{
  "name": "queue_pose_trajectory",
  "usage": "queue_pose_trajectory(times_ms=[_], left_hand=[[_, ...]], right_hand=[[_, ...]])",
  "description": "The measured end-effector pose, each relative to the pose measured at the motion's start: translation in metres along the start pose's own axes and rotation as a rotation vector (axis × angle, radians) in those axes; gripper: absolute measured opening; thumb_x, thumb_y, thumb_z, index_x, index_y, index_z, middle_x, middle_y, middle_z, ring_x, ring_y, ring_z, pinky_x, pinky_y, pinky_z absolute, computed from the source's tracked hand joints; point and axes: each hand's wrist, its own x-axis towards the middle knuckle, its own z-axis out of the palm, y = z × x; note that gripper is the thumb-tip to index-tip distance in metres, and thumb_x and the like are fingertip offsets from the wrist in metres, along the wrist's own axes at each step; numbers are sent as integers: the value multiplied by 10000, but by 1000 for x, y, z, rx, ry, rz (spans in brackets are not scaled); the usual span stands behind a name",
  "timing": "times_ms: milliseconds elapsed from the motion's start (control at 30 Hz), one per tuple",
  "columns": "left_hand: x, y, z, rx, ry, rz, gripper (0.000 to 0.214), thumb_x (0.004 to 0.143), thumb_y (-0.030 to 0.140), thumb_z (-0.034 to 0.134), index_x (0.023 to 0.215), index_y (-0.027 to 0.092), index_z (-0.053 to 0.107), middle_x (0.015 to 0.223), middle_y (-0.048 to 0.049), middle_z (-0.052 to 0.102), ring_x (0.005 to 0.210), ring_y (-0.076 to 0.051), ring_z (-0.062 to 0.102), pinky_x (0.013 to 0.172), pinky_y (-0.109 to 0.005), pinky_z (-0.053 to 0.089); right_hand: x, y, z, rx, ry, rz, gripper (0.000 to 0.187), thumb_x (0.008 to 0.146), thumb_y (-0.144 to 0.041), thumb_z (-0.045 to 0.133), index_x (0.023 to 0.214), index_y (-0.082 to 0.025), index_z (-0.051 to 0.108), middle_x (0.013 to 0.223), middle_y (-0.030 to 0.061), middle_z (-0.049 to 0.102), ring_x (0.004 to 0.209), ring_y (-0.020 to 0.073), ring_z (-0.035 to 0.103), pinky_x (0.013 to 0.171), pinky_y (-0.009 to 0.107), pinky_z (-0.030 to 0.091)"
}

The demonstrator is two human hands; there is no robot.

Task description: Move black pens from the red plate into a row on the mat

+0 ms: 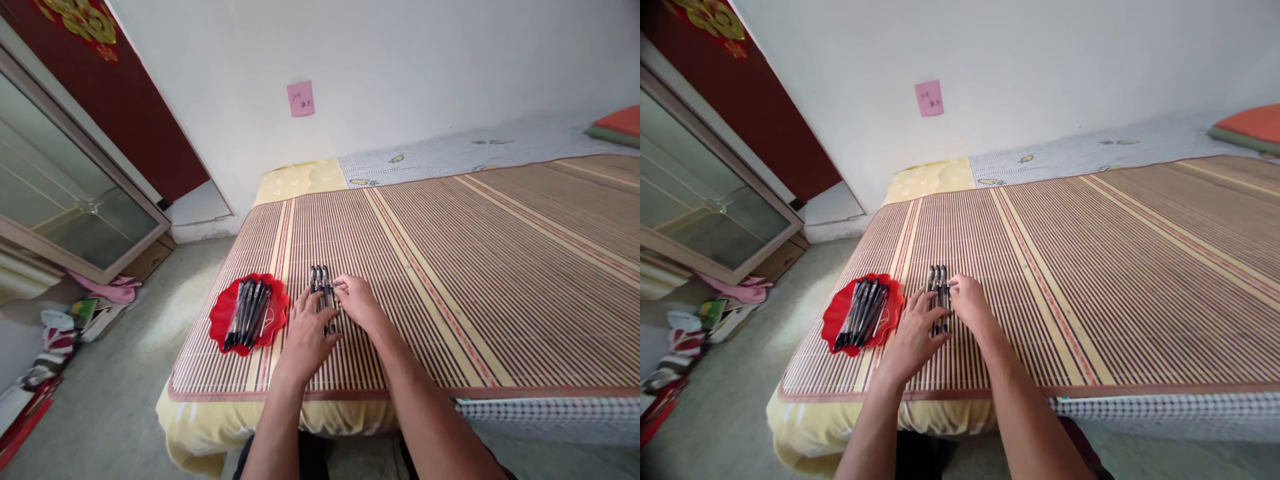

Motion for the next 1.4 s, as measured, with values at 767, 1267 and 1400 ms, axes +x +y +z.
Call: queue_pose_trajectory(times_ms=[767, 1267, 1400], left_hand=[[0, -7, 7, -44, 67, 98, 257, 805, 131, 786, 1026, 261, 799, 1473, -99, 532, 1511, -373, 301, 1234, -601, 301], [-8, -44, -26, -149, 534, -157, 127, 886, 112, 631, 835, 210, 695, 872, -37, 690, 879, -212, 663, 842, -339, 523], [-18, -88, -37, 62, 755, -544, 119, 882, 229, 649, 972, 185, 712, 995, -116, 694, 964, -310, 632, 894, -458, 499]], right_hand=[[-2, -4, -6, -59, 4, 14, 258, 893, -66, 530, 994, -177, 740, 762, 41, 750, 741, 170, 723, 708, 258, 526], [-8, -19, -43, 367, 271, -43, 224, 826, -384, 668, 837, -166, 713, 720, 58, 723, 576, 153, 656, 496, 244, 518], [-10, -21, -49, 449, 337, -43, 266, 789, -421, 731, 838, -160, 729, 720, 61, 721, 565, 137, 636, 488, 236, 523]])
